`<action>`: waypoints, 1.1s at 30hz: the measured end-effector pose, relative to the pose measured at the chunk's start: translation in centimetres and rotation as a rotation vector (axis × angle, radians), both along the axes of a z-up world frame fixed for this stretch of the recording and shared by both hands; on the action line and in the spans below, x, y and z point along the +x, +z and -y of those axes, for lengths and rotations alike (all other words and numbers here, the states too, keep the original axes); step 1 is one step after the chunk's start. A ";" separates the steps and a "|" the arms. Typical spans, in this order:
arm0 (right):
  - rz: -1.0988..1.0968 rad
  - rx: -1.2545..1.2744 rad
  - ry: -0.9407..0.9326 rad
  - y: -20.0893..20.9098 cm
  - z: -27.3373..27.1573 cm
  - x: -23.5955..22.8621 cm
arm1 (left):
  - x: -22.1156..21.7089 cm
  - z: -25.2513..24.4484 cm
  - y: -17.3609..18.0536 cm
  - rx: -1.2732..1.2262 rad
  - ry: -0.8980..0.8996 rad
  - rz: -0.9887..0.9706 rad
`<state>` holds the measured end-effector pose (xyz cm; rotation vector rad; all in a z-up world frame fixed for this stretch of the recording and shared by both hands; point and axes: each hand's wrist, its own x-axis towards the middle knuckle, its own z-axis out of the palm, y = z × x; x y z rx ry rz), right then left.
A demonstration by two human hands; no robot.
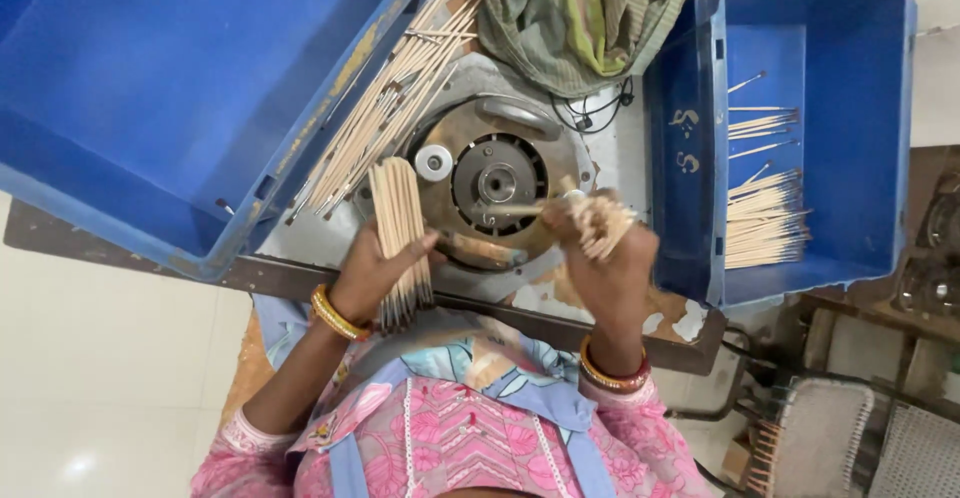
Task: The person holds a bundle of wooden sticks in their left hand and repeatedly feeds individual sticks into a rotating grinding wheel with their right hand. The sharpened sticks are then placed into a blue bin to the right.
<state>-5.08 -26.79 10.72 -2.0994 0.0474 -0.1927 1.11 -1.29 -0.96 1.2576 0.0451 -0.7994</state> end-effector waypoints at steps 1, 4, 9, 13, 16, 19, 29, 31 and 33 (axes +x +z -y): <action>0.002 -0.002 0.001 -0.7 0.4 0.7 | -0.4 -0.1 0.3 -0.002 0.001 0.002; -0.026 -0.643 -0.085 -3.2 1.1 3.4 | -0.2 -0.1 1.2 -0.180 -0.006 -0.382; -0.199 -0.661 -0.021 -7.3 0.1 3.9 | -1.0 -1.3 1.8 -0.217 0.007 -0.549; -0.063 -0.583 -0.004 -5.9 -0.5 4.1 | -1.8 -1.0 1.3 -0.231 0.113 -0.462; -0.059 -0.442 -0.024 -2.7 -1.8 3.2 | -2.0 -0.5 1.0 -0.174 0.020 -0.348; -0.114 -0.395 -0.136 -1.3 -3.5 1.6 | -1.5 -0.3 1.4 -0.070 -0.078 0.199; -0.142 -0.480 -0.174 -2.0 -0.1 3.8 | -0.6 -0.1 0.4 -0.065 0.018 -0.206; -0.148 -0.651 -0.034 -5.3 0.4 4.0 | -0.9 -0.4 0.9 -0.141 0.002 -0.389; -0.107 -0.591 -0.075 -6.5 0.1 3.3 | -1.2 -0.8 1.4 -0.200 0.049 -0.398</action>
